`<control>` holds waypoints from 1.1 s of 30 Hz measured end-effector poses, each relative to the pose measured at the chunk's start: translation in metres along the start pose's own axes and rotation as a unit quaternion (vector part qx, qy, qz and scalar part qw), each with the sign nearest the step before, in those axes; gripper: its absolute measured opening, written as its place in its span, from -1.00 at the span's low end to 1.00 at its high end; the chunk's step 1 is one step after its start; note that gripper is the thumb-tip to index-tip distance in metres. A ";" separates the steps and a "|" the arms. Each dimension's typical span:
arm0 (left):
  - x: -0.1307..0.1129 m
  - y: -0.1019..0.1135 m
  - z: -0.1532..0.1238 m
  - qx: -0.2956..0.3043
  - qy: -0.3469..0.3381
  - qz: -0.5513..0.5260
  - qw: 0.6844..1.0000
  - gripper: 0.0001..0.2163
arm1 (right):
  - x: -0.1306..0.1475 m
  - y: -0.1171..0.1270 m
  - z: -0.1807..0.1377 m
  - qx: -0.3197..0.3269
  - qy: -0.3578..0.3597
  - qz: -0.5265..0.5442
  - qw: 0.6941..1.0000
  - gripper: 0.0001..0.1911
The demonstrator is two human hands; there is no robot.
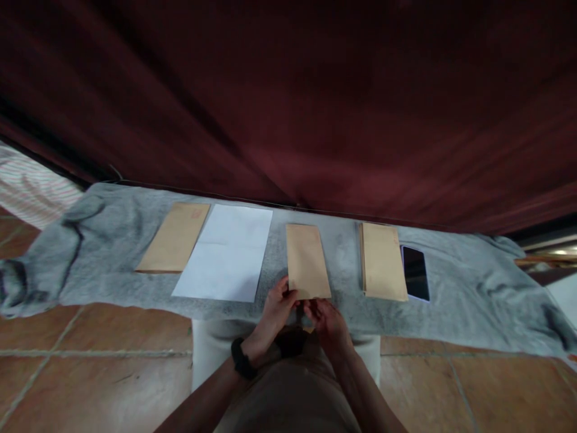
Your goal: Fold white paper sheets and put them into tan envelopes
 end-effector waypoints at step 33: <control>0.010 -0.020 0.014 0.185 -0.322 0.631 0.681 -0.51 | 0.008 -0.001 -0.022 0.075 0.293 -0.577 0.759 -0.61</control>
Point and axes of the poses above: each hand's wrist, its own z-axis towards the middle knuckle, its own y-axis out of the back of the hand, x = y × z, the point moved 3 cm from there along z, towards the middle knuckle, and after that the axes turned 5 degrees about x, right-handed, at the moved point
